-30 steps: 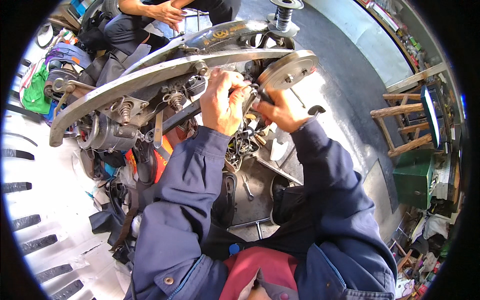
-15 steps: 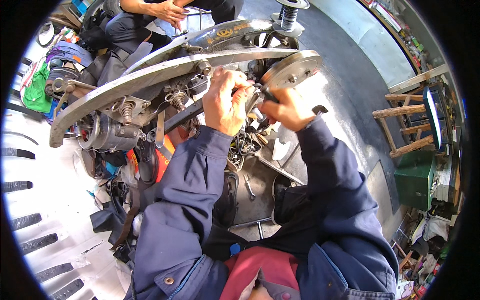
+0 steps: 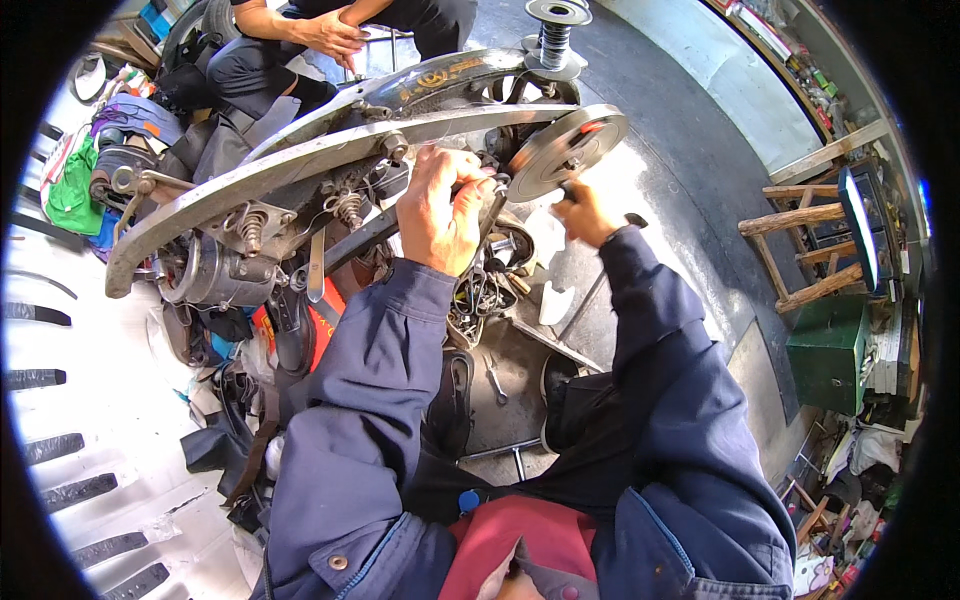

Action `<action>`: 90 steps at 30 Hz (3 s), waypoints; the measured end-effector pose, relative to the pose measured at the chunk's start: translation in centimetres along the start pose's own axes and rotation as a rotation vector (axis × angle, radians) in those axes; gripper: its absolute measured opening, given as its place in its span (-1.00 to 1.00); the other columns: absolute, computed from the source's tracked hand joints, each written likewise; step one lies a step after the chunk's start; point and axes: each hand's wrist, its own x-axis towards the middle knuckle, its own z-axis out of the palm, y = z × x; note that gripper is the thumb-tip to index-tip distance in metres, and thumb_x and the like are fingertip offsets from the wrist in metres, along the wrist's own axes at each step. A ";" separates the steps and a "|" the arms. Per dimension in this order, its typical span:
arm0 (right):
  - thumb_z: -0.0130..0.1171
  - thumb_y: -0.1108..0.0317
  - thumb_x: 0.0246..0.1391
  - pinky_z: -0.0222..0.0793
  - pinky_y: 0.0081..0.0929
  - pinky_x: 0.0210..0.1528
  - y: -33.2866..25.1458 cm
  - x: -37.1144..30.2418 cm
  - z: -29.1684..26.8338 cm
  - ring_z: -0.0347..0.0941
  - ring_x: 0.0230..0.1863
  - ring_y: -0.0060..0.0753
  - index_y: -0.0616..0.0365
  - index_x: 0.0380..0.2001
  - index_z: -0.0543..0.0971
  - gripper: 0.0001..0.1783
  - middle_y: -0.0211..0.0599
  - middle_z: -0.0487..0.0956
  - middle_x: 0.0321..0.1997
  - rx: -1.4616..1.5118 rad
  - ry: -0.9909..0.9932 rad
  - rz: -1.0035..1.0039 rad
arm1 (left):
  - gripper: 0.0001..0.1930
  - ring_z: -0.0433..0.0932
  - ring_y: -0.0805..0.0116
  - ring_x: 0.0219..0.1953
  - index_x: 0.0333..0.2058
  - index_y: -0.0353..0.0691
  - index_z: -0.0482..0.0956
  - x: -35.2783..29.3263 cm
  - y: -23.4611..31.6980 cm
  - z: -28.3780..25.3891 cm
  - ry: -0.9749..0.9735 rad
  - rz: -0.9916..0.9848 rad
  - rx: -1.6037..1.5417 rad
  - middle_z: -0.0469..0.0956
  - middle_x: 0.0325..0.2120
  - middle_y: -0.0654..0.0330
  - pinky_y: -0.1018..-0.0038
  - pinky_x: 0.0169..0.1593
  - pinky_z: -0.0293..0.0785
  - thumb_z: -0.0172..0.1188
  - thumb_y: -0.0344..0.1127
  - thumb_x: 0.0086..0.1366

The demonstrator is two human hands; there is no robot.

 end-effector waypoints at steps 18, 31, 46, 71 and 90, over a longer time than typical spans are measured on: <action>0.28 0.28 0.13 0.49 -0.43 -0.49 -4.4 -3.8 0.5 0.55 -0.56 -0.42 0.33 -0.01 0.57 -0.58 -0.22 0.60 -0.52 0.129 -0.299 -0.364 | -0.89 0.66 0.19 -0.23 -0.32 -0.22 0.48 0.2 0.1 -0.1 0.007 0.042 0.025 0.63 -0.31 0.13 0.12 0.31 0.34 0.25 -0.39 0.33; 0.21 0.28 0.19 0.42 -0.41 -0.46 -2.1 -1.7 0.2 0.53 -0.54 -0.39 0.30 -0.10 0.63 -0.68 -0.23 0.56 -0.57 0.003 -0.077 -0.176 | -0.88 0.68 0.26 -0.24 -0.31 -0.24 0.50 -0.1 0.0 0.0 -0.003 -0.012 -0.017 0.59 -0.28 0.13 0.21 0.23 0.41 0.26 -0.38 0.34; 0.25 0.36 0.15 0.43 -0.39 -0.50 -2.0 -1.7 0.3 0.52 -0.56 -0.42 0.25 0.02 0.61 -0.62 -0.22 0.58 -0.54 -0.072 -0.125 -0.113 | -0.89 0.66 0.21 -0.23 -0.32 -0.24 0.51 0.1 0.2 -0.2 -0.005 0.023 0.020 0.62 -0.31 0.14 0.14 0.31 0.34 0.26 -0.38 0.33; 0.15 0.34 0.24 0.25 -0.58 -0.57 -2.3 -0.3 -6.4 0.42 -0.58 -0.59 0.26 -0.26 0.62 -0.81 -0.39 0.50 -0.59 0.348 0.173 -0.150 | -0.86 0.68 0.23 -0.23 -0.34 -0.23 0.50 0.0 0.1 -0.1 -0.013 0.016 0.001 0.59 -0.32 0.14 0.11 0.37 0.26 0.26 -0.34 0.34; 0.34 0.13 0.18 0.44 -0.38 -0.48 -2.7 -2.3 0.4 0.44 -0.62 -0.42 0.32 -0.03 0.61 -0.53 -0.28 0.58 -0.51 -0.005 -0.199 -0.061 | -0.86 0.69 0.20 -0.22 -0.33 -0.22 0.50 0.1 -0.2 0.0 -0.008 0.047 0.024 0.63 -0.31 0.12 0.04 0.39 0.22 0.25 -0.32 0.34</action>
